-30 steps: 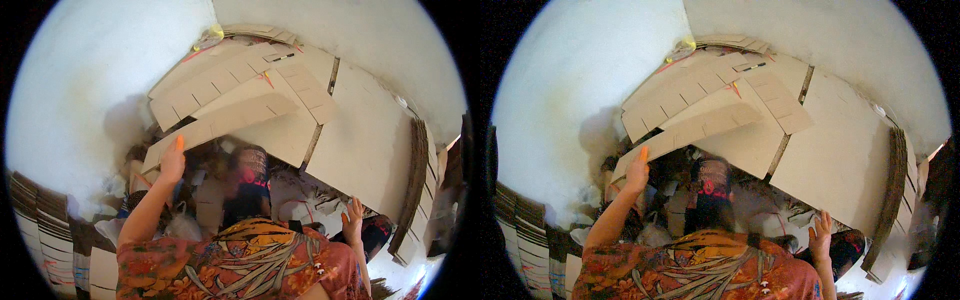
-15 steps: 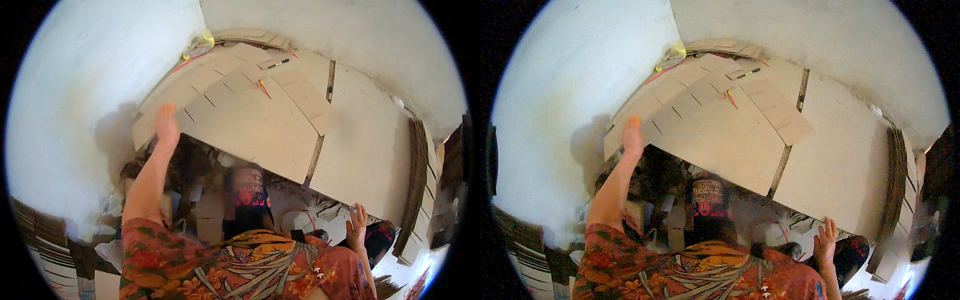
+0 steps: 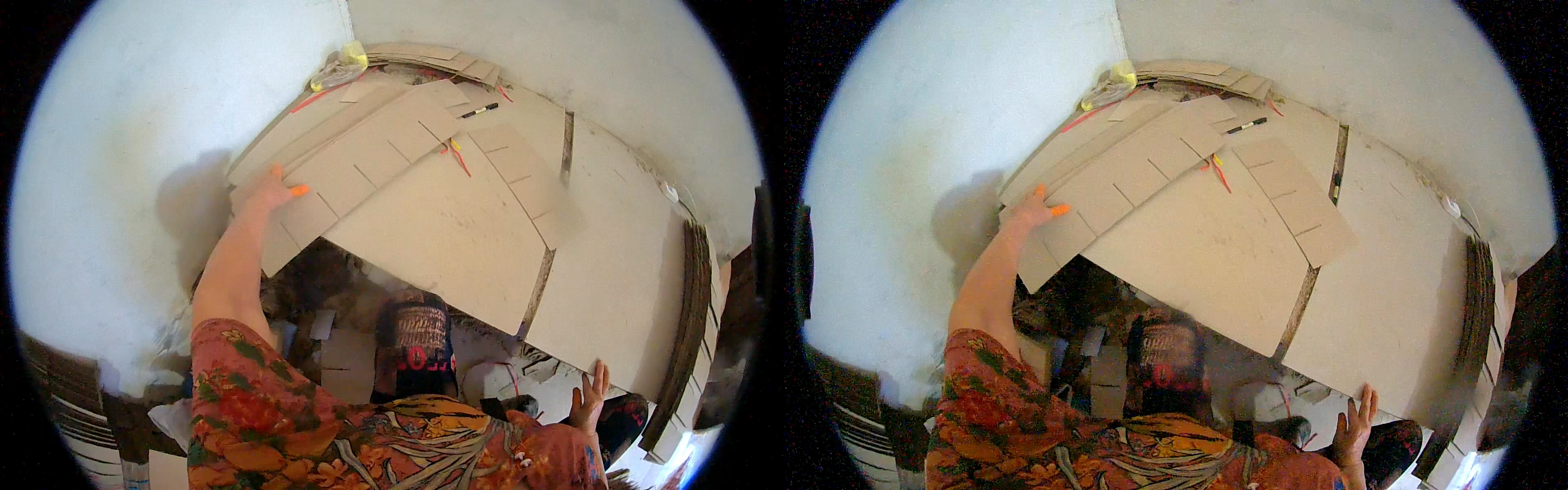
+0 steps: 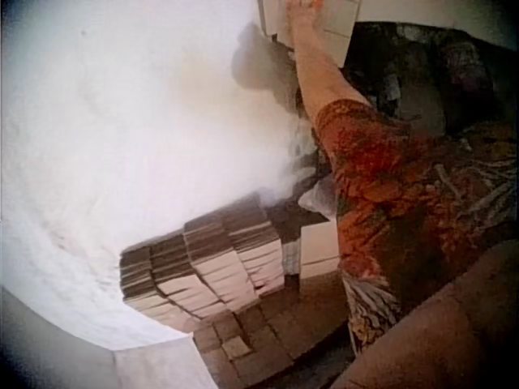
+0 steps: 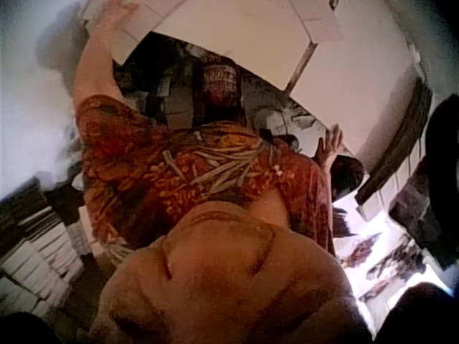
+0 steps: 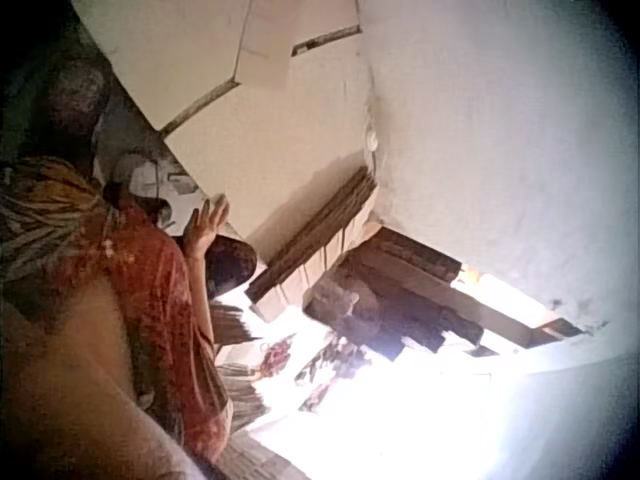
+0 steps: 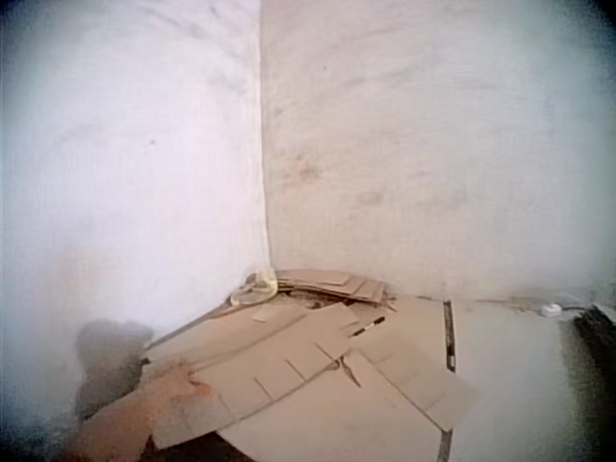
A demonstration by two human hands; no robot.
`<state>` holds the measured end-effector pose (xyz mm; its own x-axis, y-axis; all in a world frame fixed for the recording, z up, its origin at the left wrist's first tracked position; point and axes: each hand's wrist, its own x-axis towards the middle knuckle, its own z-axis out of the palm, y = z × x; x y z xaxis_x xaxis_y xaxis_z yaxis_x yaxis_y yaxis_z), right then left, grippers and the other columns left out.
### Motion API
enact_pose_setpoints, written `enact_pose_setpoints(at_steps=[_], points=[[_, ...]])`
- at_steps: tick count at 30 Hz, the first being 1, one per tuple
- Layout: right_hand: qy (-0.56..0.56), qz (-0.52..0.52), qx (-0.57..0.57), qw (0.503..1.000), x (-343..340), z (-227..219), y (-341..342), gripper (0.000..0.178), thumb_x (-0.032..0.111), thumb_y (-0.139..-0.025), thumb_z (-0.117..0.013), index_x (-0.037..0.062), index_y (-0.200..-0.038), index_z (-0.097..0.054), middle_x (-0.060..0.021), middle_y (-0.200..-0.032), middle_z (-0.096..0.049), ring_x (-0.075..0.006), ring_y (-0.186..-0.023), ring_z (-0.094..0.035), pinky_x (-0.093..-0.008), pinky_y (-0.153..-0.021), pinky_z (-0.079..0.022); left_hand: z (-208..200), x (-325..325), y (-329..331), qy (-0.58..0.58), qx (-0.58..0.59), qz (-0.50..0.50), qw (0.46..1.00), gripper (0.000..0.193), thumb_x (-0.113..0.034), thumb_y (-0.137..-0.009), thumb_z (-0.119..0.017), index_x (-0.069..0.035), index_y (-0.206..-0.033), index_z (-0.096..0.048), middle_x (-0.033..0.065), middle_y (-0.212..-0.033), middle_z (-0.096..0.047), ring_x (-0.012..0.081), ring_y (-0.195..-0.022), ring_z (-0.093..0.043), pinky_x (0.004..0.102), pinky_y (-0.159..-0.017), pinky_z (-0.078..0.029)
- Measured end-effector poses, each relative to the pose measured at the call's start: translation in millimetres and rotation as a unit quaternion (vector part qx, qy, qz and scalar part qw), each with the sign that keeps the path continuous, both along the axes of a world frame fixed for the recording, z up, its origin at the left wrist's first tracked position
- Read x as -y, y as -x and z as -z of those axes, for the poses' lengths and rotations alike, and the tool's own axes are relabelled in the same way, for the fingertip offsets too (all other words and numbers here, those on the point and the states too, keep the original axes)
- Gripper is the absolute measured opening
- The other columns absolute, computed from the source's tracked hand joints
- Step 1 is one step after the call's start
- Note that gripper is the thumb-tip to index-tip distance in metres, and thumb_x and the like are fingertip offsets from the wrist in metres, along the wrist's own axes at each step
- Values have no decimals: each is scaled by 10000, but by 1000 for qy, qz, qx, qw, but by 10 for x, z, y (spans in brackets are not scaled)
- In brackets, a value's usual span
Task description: The person sits on the floor and folds pre-cut cardboard sheets into a multi-compartment structure. They repeatedly pick up flat cardboard pieces, fold along scored lines to form dividers, and stack the completed units.
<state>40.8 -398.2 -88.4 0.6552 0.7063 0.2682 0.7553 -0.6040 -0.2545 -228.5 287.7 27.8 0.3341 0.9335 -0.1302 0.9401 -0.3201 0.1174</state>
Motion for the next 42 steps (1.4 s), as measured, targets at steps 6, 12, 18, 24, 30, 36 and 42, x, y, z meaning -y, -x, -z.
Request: enact_pose_setpoints(at_steps=[6, 12, 18, 24, 30, 36, 42], points=[[0, -5, 7, 1000, 6, 27, 4, 336, -78, -640, -578, -71, -975, -565, -261, -1393, -317, -464, -1294, -267, -489, -1018, -318, -177, 15, -236, 97, -30, 61, 993, 910, -485, -616, -777, 14, -1277, -401, 204, -1255, -482, 301, -1159, -479, 398, -962, -387], [10, -3, 14, 1000, -30, 20, -2, 322, -55, -645, -588, -69, -967, -578, -261, -1397, -311, -469, -1297, -260, -488, -1018, -321, -281, 84, -75, 93, 265, 26, 959, 897, -362, -604, -809, 35, -1293, -394, 212, -1274, -461, 277, -1177, -462, 386, -956, -390], [28, 25, 11, 999, -51, 59, 22, 311, -40, -651, -588, -87, -958, -589, -253, -1425, -261, -466, -1313, -225, -488, -1030, -302, -282, -723, 161, 16, 155, 22, 988, 918, -472, -647, -764, 11, -1329, -383, 197, -1308, -454, 293, -1199, -453, 397, -1000, -367], [46, 46, 11, 998, -120, 82, 22, 287, -6, -665, -593, -106, -934, -605, -248, -1445, -217, -456, -1331, -183, -484, -1054, -259, 212, -1194, 250, 97, -9, 22, 995, 1022, -666, -671, -608, -17, -1391, -284, 168, -1459, -245, 282, -1338, -269, 408, -1080, -255], [43, 51, 19, 998, -131, 74, 33, 254, 9, -671, -596, -107, -897, -607, -254, -1443, -216, -458, -1332, -179, -487, -1056, -252, 58, -764, 85, 129, -26, 75, 988, 987, -718, -669, -567, 16, -1310, -409, 204, -1267, -499, 312, -1187, -464, 386, -988, -367], [8, 52, 8, 999, -209, 59, 39, 234, -9, -654, -597, -105, -867, -598, -270, -1432, -231, -476, -1324, -183, -507, -1046, -261, 95, 123, 73, 138, 55, 28, 989, 826, -575, -696, -672, 39, -1213, -479, 177, -1097, -596, 288, -1053, -545, 356, -889, -437], [6, 44, 1, 999, -178, -11, 57, 277, -27, -637, -609, -98, -904, -599, -274, -1425, -243, -487, -1312, -203, -512, -1036, -279, 232, 825, 199, 168, 183, 12, 969, 769, -501, -756, -666, 66, -1225, -443, 176, -1134, -569, 261, -996, -572, 388, -822, -474]])
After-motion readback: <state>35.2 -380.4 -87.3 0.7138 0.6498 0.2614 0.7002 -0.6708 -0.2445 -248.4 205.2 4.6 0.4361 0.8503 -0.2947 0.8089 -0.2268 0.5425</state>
